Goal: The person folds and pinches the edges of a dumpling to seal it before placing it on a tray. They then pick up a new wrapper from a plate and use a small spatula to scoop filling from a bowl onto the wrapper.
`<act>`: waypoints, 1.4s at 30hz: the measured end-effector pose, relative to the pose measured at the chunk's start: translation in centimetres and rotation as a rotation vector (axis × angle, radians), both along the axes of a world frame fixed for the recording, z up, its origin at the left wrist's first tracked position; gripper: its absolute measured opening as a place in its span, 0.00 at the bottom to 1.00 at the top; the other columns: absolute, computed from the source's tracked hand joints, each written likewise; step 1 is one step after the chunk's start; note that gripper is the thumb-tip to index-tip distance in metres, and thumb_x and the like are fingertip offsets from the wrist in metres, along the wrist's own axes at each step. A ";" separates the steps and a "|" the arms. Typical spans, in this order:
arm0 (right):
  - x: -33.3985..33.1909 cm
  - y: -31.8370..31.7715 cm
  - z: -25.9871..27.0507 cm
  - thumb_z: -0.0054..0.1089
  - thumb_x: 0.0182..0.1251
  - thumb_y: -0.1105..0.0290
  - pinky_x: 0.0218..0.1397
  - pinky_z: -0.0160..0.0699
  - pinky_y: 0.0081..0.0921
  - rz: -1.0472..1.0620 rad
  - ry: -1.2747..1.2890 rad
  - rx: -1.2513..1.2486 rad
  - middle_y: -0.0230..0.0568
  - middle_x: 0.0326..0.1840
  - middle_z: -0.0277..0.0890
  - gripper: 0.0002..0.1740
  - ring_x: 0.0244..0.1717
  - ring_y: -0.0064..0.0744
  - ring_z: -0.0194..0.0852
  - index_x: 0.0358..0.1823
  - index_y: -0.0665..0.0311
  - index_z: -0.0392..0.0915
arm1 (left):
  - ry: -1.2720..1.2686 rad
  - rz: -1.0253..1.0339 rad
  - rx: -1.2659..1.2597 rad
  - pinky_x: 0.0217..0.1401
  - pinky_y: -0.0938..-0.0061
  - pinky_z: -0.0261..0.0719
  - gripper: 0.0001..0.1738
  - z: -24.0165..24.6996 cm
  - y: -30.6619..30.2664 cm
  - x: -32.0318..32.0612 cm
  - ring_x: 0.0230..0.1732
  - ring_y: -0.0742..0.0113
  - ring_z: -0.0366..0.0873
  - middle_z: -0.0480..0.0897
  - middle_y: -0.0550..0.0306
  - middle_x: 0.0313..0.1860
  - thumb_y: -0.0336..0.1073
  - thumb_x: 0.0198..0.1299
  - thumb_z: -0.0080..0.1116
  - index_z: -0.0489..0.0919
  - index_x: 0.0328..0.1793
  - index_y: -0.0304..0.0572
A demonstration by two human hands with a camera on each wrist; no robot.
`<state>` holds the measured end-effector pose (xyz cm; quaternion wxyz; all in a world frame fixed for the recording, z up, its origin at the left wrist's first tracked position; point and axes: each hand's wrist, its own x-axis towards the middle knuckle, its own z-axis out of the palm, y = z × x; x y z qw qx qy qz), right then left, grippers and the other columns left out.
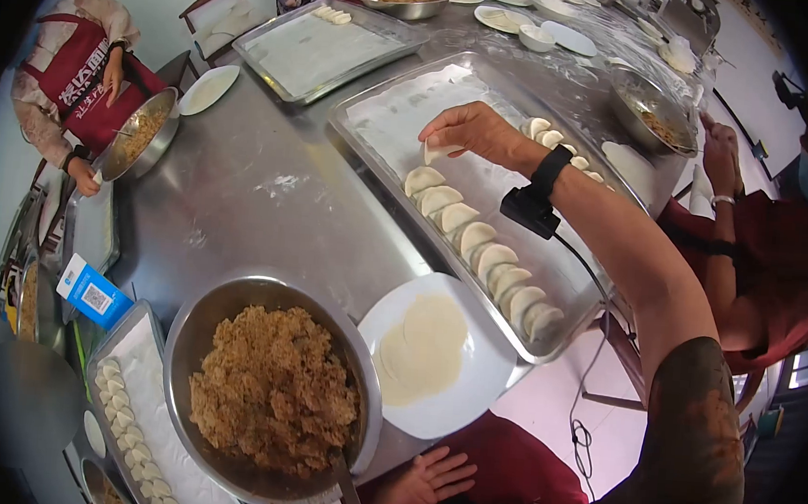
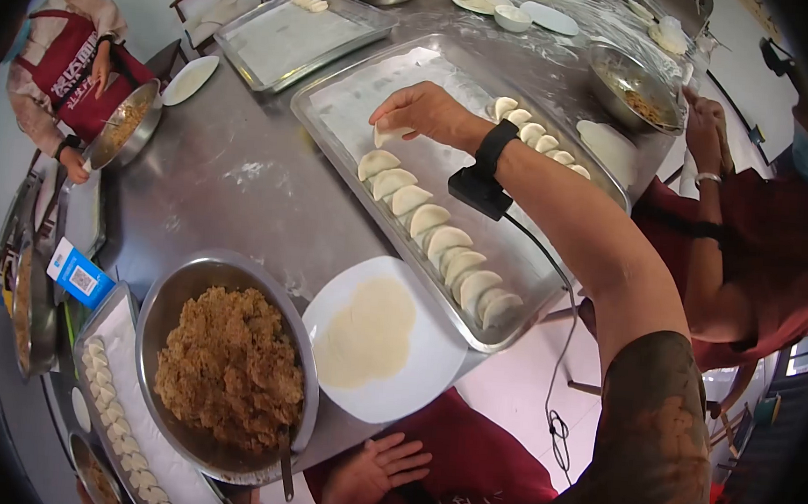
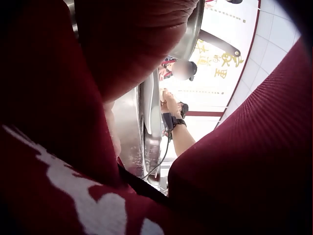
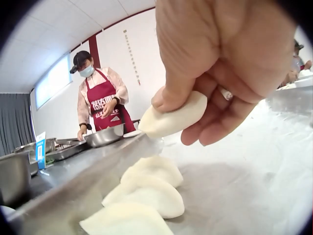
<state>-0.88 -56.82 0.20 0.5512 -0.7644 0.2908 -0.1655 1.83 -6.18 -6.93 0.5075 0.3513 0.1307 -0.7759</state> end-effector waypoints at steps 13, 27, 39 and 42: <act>4.5 0.8 -2.7 0.68 0.62 0.70 0.51 0.76 0.19 0.100 0.035 0.059 0.32 0.37 0.86 0.08 0.42 0.20 0.80 0.42 0.62 0.88 | 0.107 0.052 -0.101 0.73 0.51 0.68 0.26 -0.4 0.4 -0.3 0.69 0.46 0.70 0.70 0.41 0.71 0.43 0.78 0.36 0.65 0.72 0.31; 1.9 2.0 -1.2 0.62 0.66 0.70 0.63 0.72 0.23 -0.006 0.079 -0.148 0.38 0.53 0.84 0.15 0.56 0.26 0.78 0.53 0.59 0.85 | 0.011 0.099 -0.111 0.71 0.48 0.70 0.27 1.0 1.0 -0.6 0.65 0.44 0.74 0.74 0.37 0.66 0.44 0.77 0.39 0.63 0.72 0.29; -6.1 15.6 3.7 0.63 0.65 0.70 0.51 0.79 0.26 0.076 0.158 -0.434 0.48 0.41 0.86 0.12 0.42 0.30 0.85 0.49 0.59 0.86 | -0.127 0.148 -0.236 0.69 0.41 0.71 0.25 3.5 2.1 -0.9 0.62 0.35 0.76 0.77 0.29 0.61 0.42 0.75 0.44 0.68 0.68 0.26; -7.4 20.1 1.0 0.66 0.61 0.69 0.60 0.76 0.35 0.181 0.053 -0.744 0.46 0.52 0.82 0.12 0.59 0.41 0.78 0.46 0.58 0.85 | -0.185 0.168 -0.244 0.67 0.43 0.74 0.27 4.1 2.6 -1.2 0.60 0.36 0.77 0.77 0.29 0.59 0.43 0.74 0.47 0.67 0.67 0.24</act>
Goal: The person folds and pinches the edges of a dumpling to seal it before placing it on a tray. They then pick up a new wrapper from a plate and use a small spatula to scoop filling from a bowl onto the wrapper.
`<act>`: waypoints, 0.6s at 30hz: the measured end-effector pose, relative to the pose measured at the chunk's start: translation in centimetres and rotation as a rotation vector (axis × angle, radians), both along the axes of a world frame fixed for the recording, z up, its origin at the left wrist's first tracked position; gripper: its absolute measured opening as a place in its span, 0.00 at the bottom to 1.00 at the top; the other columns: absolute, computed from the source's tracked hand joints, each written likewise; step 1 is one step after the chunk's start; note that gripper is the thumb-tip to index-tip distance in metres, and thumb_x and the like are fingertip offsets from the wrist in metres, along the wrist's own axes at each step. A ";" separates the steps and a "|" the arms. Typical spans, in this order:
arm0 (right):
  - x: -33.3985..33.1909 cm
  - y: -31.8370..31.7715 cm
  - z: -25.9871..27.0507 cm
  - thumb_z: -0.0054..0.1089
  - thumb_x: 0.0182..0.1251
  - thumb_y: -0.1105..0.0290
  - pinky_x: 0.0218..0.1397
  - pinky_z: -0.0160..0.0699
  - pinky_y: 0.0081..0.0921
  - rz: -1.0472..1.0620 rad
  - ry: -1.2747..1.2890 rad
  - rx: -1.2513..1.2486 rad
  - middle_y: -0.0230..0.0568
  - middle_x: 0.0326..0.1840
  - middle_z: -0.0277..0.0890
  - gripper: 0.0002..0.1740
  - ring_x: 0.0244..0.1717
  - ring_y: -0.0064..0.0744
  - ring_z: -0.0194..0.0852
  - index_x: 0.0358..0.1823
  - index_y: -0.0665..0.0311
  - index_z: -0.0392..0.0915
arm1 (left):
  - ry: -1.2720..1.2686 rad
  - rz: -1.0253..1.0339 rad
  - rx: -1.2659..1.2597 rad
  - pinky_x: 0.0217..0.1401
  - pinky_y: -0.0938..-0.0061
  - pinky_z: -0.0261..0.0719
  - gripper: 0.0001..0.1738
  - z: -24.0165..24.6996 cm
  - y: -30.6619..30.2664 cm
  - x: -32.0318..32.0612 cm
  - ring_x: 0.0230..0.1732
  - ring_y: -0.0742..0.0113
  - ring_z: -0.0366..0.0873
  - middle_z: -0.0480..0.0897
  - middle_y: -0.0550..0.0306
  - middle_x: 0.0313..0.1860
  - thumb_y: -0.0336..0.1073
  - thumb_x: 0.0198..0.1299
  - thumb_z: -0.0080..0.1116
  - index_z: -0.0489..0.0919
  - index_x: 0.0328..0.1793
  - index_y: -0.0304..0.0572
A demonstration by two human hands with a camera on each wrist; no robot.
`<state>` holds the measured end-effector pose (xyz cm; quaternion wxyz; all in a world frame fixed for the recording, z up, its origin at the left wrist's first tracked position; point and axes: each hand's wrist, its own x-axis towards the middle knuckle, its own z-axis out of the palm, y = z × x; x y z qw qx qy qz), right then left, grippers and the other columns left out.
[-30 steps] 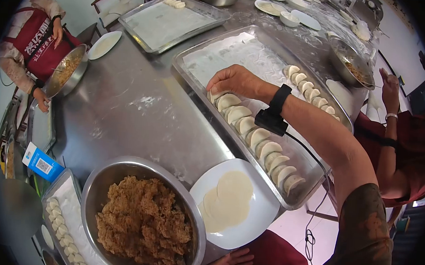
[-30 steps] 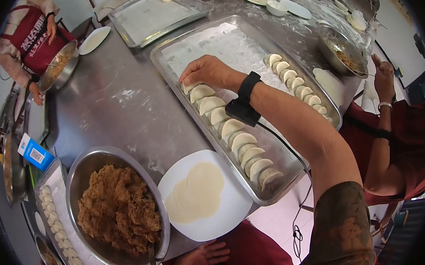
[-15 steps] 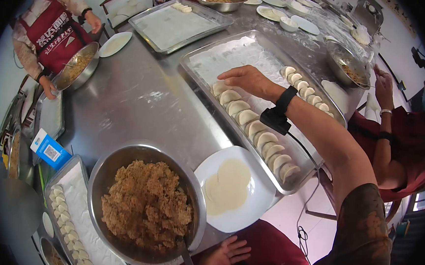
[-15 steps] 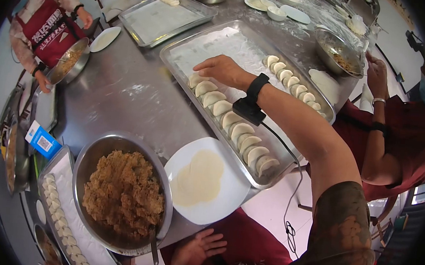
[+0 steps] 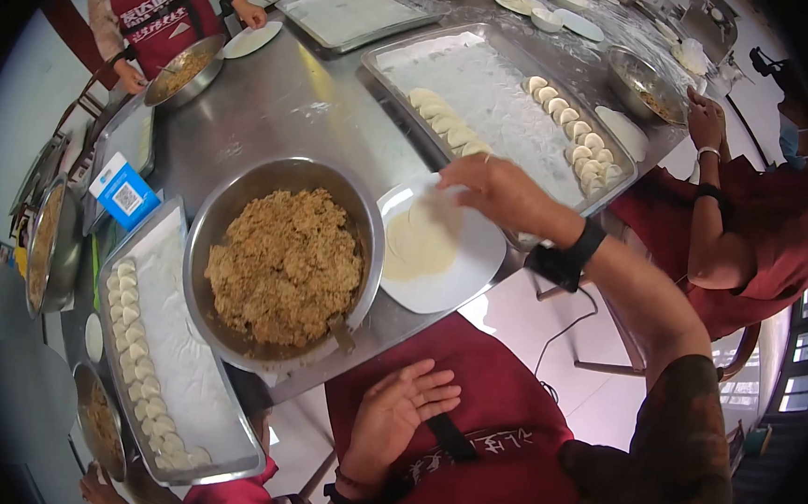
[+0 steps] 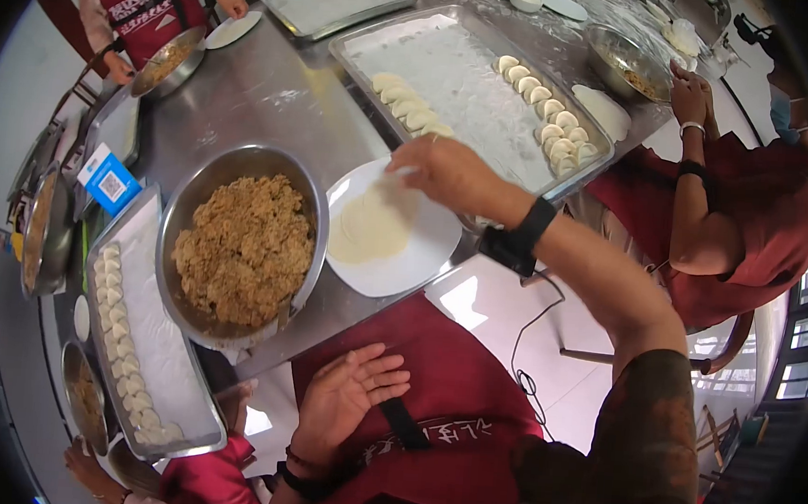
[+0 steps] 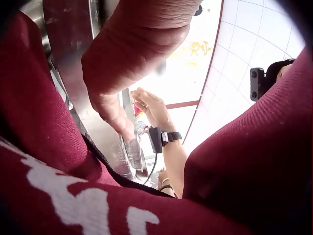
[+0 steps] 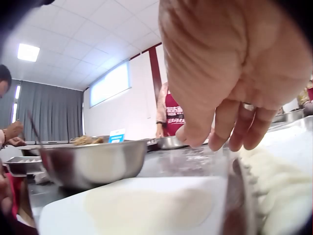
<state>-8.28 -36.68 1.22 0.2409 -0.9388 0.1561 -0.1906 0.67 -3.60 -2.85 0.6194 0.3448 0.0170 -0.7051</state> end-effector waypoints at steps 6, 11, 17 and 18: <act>0.9 4.1 -3.1 0.60 0.58 0.71 0.73 0.60 0.42 -0.233 0.085 -0.621 0.47 0.60 0.74 0.11 0.74 0.50 0.60 0.38 0.69 0.84 | -0.025 0.031 -0.026 0.67 0.44 0.75 0.24 0.3 1.1 -0.3 0.59 0.39 0.79 0.78 0.30 0.58 0.42 0.75 0.46 0.69 0.65 0.25; 2.4 3.3 -3.4 0.58 0.54 0.74 0.73 0.60 0.43 -0.309 0.136 -0.728 0.51 0.59 0.73 0.08 0.74 0.55 0.59 0.28 0.71 0.85 | -0.031 0.053 -0.042 0.67 0.44 0.75 0.23 0.4 1.6 -0.4 0.58 0.40 0.79 0.79 0.31 0.57 0.41 0.75 0.44 0.71 0.63 0.25; 3.2 2.0 -5.2 0.58 0.53 0.75 0.73 0.59 0.44 -0.393 0.092 -0.573 0.51 0.65 0.71 0.08 0.75 0.56 0.57 0.30 0.72 0.85 | -0.038 0.069 -0.050 0.66 0.44 0.75 0.23 0.2 1.9 -0.3 0.58 0.40 0.79 0.79 0.32 0.57 0.41 0.75 0.45 0.71 0.63 0.25; 3.2 1.9 -5.5 0.58 0.54 0.76 0.73 0.59 0.45 -0.407 0.085 -0.550 0.50 0.66 0.70 0.08 0.75 0.56 0.57 0.30 0.72 0.85 | -0.039 0.068 -0.057 0.66 0.44 0.75 0.23 0.2 1.9 -0.4 0.58 0.40 0.79 0.79 0.32 0.57 0.41 0.75 0.45 0.71 0.63 0.26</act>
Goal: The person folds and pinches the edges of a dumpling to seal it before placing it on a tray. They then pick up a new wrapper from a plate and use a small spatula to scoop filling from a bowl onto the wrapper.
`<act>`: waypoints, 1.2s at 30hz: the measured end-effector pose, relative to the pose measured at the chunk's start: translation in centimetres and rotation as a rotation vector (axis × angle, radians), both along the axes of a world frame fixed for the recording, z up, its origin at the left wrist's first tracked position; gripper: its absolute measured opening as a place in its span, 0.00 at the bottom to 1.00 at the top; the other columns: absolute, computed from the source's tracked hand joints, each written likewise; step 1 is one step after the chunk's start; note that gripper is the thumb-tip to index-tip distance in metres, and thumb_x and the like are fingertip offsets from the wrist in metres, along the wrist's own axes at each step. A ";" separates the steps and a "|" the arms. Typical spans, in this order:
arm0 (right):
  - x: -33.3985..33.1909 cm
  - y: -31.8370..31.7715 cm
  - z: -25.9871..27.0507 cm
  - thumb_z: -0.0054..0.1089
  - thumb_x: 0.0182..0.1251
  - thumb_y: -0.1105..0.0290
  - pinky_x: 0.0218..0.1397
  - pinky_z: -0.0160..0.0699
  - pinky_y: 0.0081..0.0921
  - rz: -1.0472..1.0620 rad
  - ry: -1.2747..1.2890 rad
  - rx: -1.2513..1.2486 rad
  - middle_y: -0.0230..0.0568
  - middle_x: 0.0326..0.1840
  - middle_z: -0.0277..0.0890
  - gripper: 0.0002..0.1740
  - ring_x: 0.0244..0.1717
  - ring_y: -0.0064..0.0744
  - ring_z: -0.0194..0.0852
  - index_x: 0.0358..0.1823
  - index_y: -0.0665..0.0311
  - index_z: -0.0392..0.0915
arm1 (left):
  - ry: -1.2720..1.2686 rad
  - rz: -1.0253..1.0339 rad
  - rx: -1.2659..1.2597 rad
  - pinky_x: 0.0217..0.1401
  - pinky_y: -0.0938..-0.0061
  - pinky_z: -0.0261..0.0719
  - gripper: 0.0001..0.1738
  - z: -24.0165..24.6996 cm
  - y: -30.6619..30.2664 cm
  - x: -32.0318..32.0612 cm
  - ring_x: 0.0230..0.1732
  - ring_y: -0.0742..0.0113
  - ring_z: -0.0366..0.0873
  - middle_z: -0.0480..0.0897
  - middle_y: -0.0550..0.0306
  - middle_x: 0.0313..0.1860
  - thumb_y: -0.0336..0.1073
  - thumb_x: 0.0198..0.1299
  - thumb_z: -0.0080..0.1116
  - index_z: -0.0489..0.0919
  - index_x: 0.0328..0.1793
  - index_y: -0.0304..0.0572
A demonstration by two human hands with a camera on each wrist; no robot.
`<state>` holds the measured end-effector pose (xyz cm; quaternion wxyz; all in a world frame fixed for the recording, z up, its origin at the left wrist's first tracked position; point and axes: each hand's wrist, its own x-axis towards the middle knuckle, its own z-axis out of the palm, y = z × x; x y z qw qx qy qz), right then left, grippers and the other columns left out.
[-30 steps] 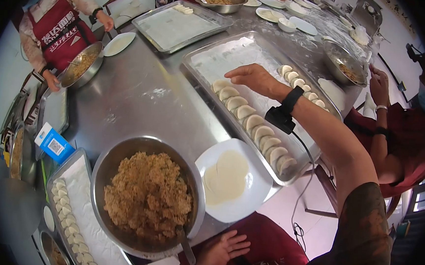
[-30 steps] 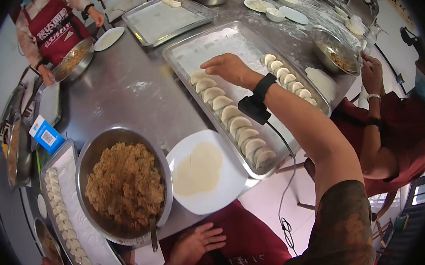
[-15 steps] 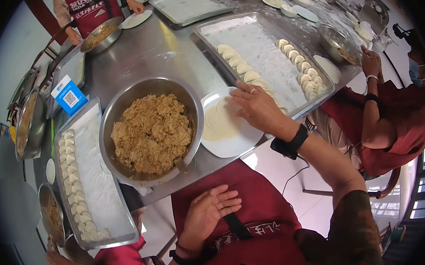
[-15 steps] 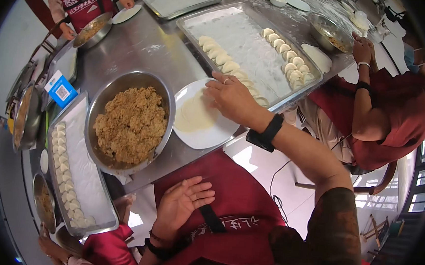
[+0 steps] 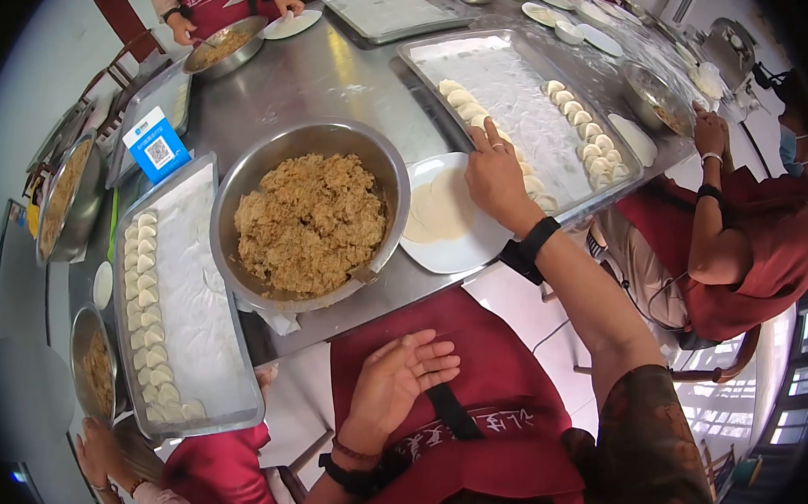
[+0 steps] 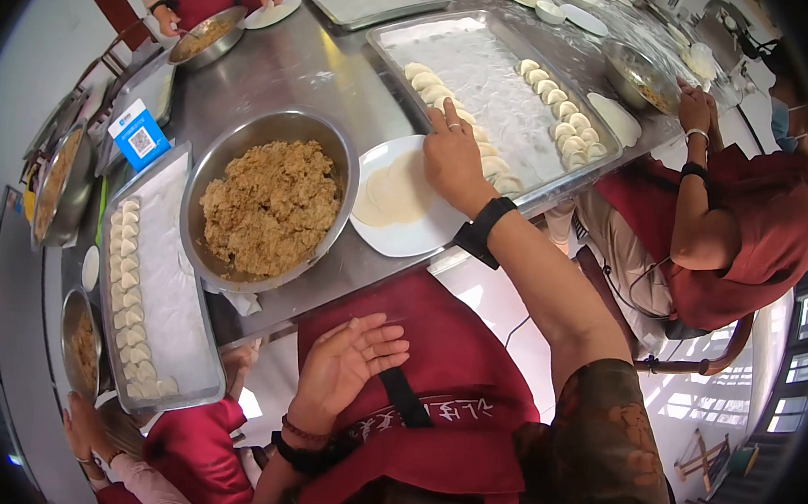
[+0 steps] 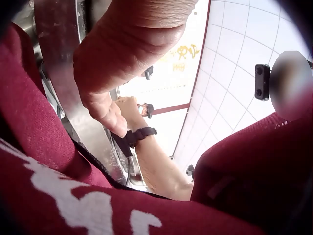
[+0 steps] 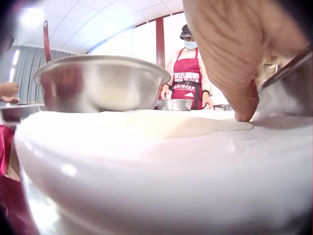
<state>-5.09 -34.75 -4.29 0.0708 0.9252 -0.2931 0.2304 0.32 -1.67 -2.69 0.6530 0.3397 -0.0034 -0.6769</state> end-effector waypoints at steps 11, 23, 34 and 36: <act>-1.0 4.2 3.1 0.61 0.61 0.71 0.68 0.65 0.38 0.052 -0.161 0.363 0.46 0.32 0.83 0.05 0.41 0.43 0.81 0.35 0.64 0.79 | 0.010 0.055 -0.016 0.66 0.46 0.75 0.22 -0.2 0.6 1.0 0.58 0.43 0.80 0.80 0.34 0.56 0.41 0.75 0.45 0.72 0.62 0.28; -2.2 7.7 1.9 0.66 0.59 0.71 0.65 0.70 0.38 0.206 -0.267 0.132 0.41 0.24 0.81 0.03 0.30 0.38 0.81 0.35 0.58 0.82 | 0.081 0.075 -0.006 0.72 0.44 0.68 0.24 -0.8 -0.5 1.6 0.65 0.37 0.73 0.76 0.32 0.61 0.44 0.75 0.44 0.71 0.62 0.27; -5.7 17.7 2.0 0.62 0.51 0.76 0.66 0.72 0.45 0.450 -0.293 0.229 0.32 0.38 0.83 0.11 0.44 0.33 0.84 0.38 0.59 0.81 | 0.311 0.109 -0.128 0.70 0.49 0.71 0.30 -2.6 -3.8 1.2 0.66 0.43 0.71 0.73 0.36 0.64 0.53 0.77 0.39 0.68 0.65 0.29; -5.9 19.0 2.3 0.62 0.52 0.76 0.66 0.72 0.45 0.508 -0.295 0.213 0.32 0.38 0.83 0.11 0.46 0.32 0.84 0.39 0.60 0.81 | 0.312 0.176 -0.162 0.69 0.52 0.72 0.30 -2.3 -3.7 1.0 0.63 0.46 0.73 0.74 0.39 0.63 0.53 0.77 0.37 0.68 0.65 0.31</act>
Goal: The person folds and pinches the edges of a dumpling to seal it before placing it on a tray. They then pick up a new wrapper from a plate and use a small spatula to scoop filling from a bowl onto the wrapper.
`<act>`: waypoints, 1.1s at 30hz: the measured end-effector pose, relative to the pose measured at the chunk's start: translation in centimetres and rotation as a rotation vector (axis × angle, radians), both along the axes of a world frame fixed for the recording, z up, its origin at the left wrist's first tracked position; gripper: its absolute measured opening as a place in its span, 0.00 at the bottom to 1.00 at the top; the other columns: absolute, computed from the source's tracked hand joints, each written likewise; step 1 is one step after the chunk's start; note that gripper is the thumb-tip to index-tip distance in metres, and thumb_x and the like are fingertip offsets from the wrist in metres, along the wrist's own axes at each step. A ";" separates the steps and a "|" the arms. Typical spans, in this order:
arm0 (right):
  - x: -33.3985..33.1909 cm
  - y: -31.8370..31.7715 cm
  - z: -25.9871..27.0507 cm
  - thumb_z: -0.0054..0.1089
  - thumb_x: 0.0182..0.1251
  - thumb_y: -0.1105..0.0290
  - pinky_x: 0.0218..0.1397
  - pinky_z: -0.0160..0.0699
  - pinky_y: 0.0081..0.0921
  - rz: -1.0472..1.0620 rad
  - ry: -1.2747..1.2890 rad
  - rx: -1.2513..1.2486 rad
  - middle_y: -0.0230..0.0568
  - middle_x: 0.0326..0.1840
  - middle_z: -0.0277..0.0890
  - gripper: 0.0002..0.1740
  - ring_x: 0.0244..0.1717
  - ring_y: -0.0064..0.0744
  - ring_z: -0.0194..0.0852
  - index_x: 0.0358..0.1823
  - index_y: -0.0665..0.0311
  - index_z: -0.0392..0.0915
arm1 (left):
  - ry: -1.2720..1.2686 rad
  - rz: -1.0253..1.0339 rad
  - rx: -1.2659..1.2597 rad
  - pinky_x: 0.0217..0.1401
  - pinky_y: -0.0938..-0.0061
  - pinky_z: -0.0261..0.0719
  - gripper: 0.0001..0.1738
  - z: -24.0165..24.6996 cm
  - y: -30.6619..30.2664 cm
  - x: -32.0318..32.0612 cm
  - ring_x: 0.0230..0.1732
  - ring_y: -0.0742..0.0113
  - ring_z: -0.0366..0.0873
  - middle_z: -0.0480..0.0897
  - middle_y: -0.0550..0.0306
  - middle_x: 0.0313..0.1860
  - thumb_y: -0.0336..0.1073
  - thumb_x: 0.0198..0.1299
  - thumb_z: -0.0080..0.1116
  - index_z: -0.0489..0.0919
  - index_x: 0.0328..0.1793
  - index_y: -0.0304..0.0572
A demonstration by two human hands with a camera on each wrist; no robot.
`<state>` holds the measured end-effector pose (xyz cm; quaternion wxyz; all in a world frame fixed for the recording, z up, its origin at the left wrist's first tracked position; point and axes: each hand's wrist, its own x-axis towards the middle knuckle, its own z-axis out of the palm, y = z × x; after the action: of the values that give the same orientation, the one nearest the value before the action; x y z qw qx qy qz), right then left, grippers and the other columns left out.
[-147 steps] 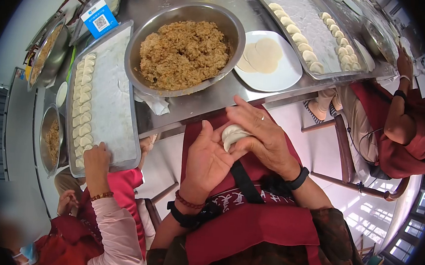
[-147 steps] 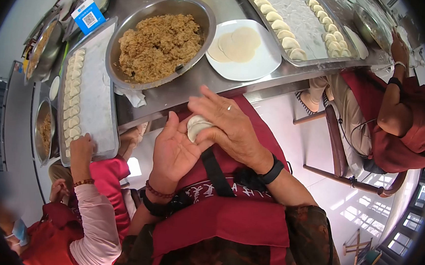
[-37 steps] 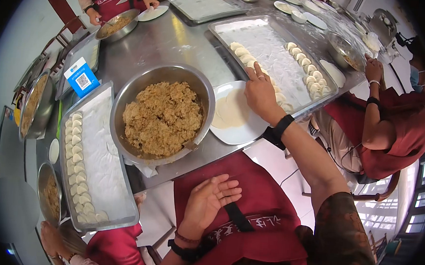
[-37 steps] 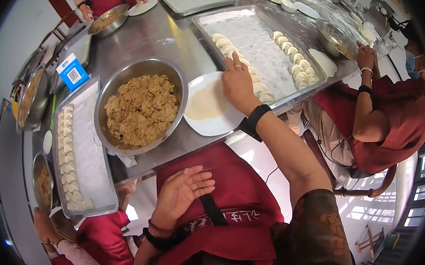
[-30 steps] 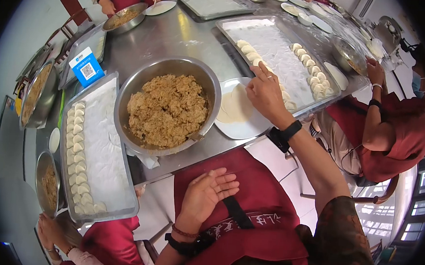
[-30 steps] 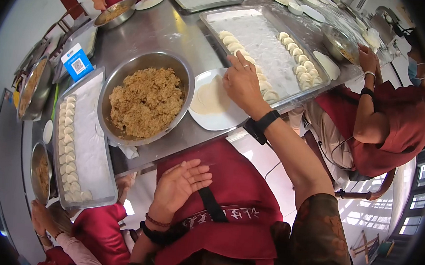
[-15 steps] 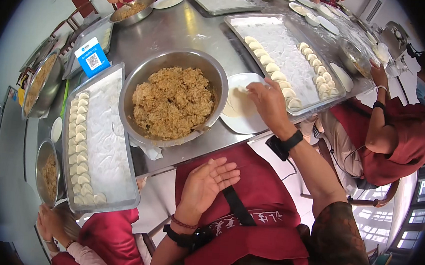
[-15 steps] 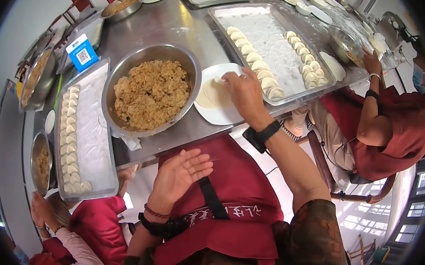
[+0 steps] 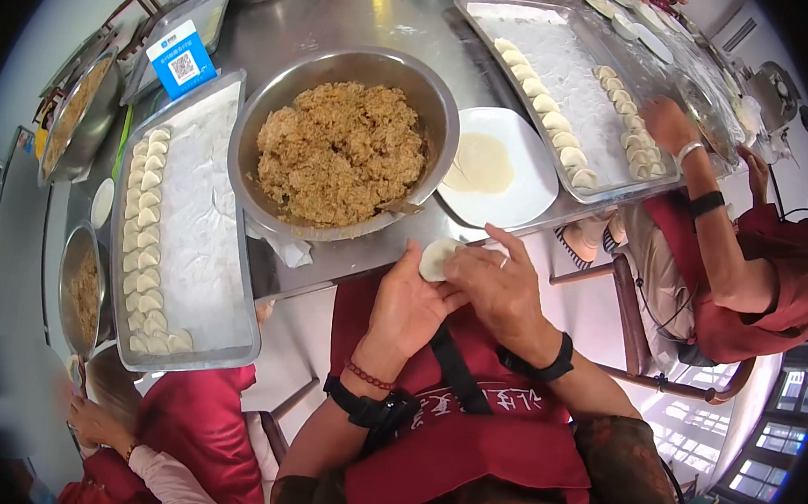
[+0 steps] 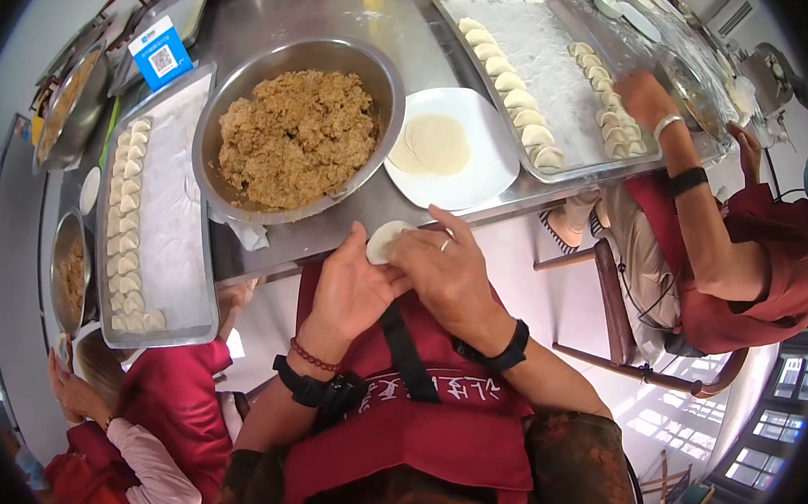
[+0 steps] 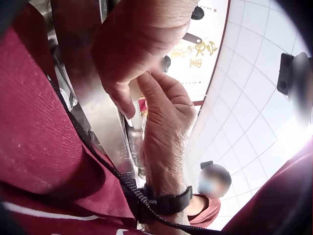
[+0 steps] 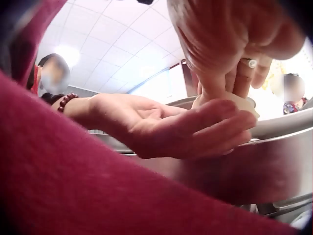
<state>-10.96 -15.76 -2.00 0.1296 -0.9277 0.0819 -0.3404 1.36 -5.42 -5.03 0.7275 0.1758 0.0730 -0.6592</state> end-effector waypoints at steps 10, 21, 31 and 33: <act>-0.2 0.0 2.8 0.69 0.57 0.70 0.66 0.70 0.42 0.066 0.112 0.091 0.32 0.46 0.85 0.11 0.55 0.35 0.82 0.43 0.59 0.82 | -0.199 0.201 0.083 0.71 0.53 0.71 0.22 1.5 2.8 1.1 0.67 0.43 0.72 0.74 0.37 0.66 0.38 0.76 0.41 0.68 0.65 0.25; 6.1 -1.6 4.4 0.71 0.56 0.65 0.68 0.67 0.44 -0.090 -0.026 0.347 0.42 0.52 0.83 0.17 0.61 0.44 0.76 0.48 0.57 0.82 | -0.118 0.314 0.119 0.79 0.42 0.58 0.26 3.9 5.7 2.7 0.73 0.33 0.63 0.70 0.28 0.67 0.38 0.76 0.39 0.63 0.66 0.16; 8.9 -3.9 6.0 0.68 0.60 0.66 0.64 0.72 0.40 0.227 0.104 0.123 0.36 0.34 0.83 0.07 0.48 0.39 0.82 0.35 0.60 0.83 | -0.069 0.357 0.106 0.78 0.37 0.56 0.23 3.9 6.8 3.7 0.72 0.29 0.62 0.70 0.30 0.67 0.36 0.75 0.41 0.64 0.67 0.23; 8.7 -4.8 6.9 0.67 0.62 0.68 0.59 0.76 0.37 0.274 0.119 0.110 0.37 0.34 0.83 0.07 0.46 0.36 0.84 0.36 0.63 0.82 | -0.055 0.359 0.093 0.77 0.36 0.57 0.23 3.5 7.2 4.1 0.72 0.29 0.63 0.71 0.31 0.67 0.37 0.75 0.42 0.65 0.66 0.24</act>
<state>-2.24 -20.53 4.91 0.2201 -0.9402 -0.0196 -0.2591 5.43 1.73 -1.49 0.8263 0.2114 0.1135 -0.5096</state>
